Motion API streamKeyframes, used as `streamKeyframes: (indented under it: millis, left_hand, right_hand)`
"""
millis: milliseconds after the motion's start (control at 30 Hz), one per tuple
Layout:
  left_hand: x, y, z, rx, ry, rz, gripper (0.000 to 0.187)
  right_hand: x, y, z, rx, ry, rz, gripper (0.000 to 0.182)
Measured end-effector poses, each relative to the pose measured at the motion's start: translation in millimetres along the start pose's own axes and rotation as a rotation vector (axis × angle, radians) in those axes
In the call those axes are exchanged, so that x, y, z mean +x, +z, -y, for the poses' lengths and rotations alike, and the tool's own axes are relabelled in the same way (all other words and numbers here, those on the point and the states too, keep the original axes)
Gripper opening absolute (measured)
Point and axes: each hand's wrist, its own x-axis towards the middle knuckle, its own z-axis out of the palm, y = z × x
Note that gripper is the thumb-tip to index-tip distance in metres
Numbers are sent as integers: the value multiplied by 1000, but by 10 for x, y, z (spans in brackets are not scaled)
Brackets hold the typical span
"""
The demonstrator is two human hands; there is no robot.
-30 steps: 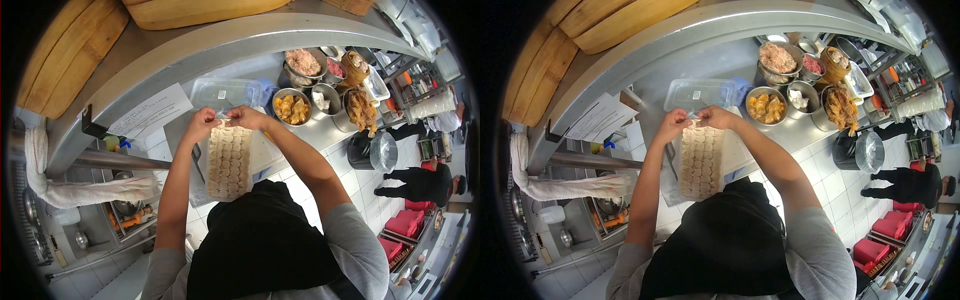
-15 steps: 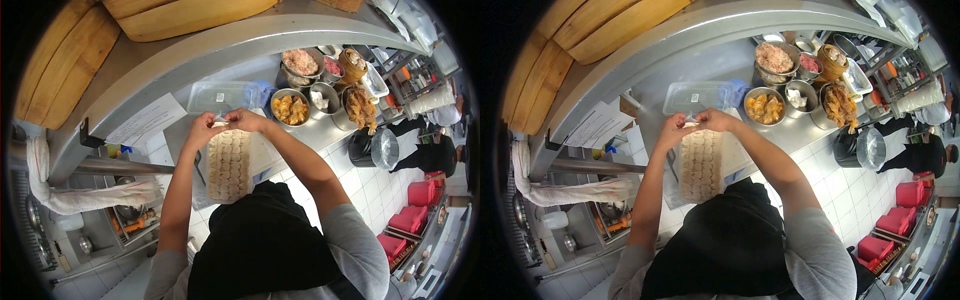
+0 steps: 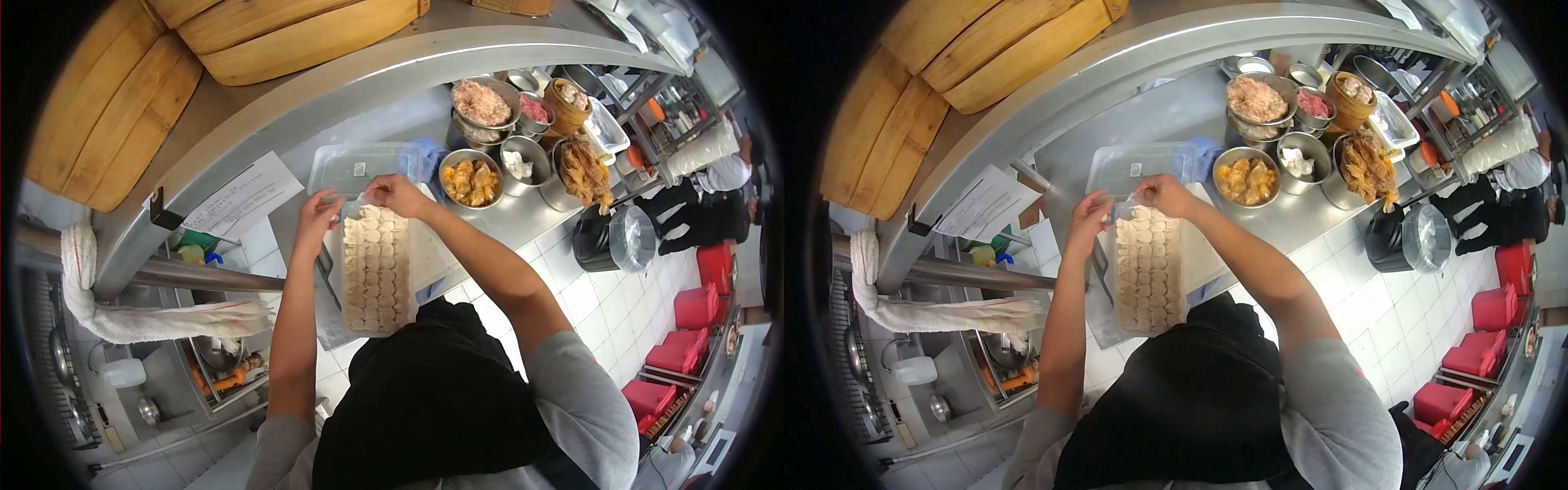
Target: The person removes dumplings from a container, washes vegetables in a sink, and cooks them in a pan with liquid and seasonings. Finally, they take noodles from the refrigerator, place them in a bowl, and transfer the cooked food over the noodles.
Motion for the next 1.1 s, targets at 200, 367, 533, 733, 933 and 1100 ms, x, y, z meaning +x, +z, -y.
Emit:
streamKeyframes:
  millis: [200,367,533,733,933,1100]
  left_hand:
    - [274,247,218,679,386,23,38]
    - [362,301,388,771,560,-104,40]
    - [-63,170,217,204,237,-121,36]
    - [-975,-83,325,-341,-57,-111,25]
    - [-1480,587,236,-269,-35,-149,23]
    - [-1578,1352,251,-309,-17,-235,23]
  right_hand:
    - [-31,-178,35,-349,-128,-292,14]
    - [-337,-218,-108,-652,-358,-335,24]
    - [-1229,-544,451,-284,-87,-75,23]
    - [-2348,-2368,850,145,82,-292,22]
    - [-2431,-4572,51,-754,177,-942,34]
    - [-2006,-5454,-710,-1085,328,-640,51]
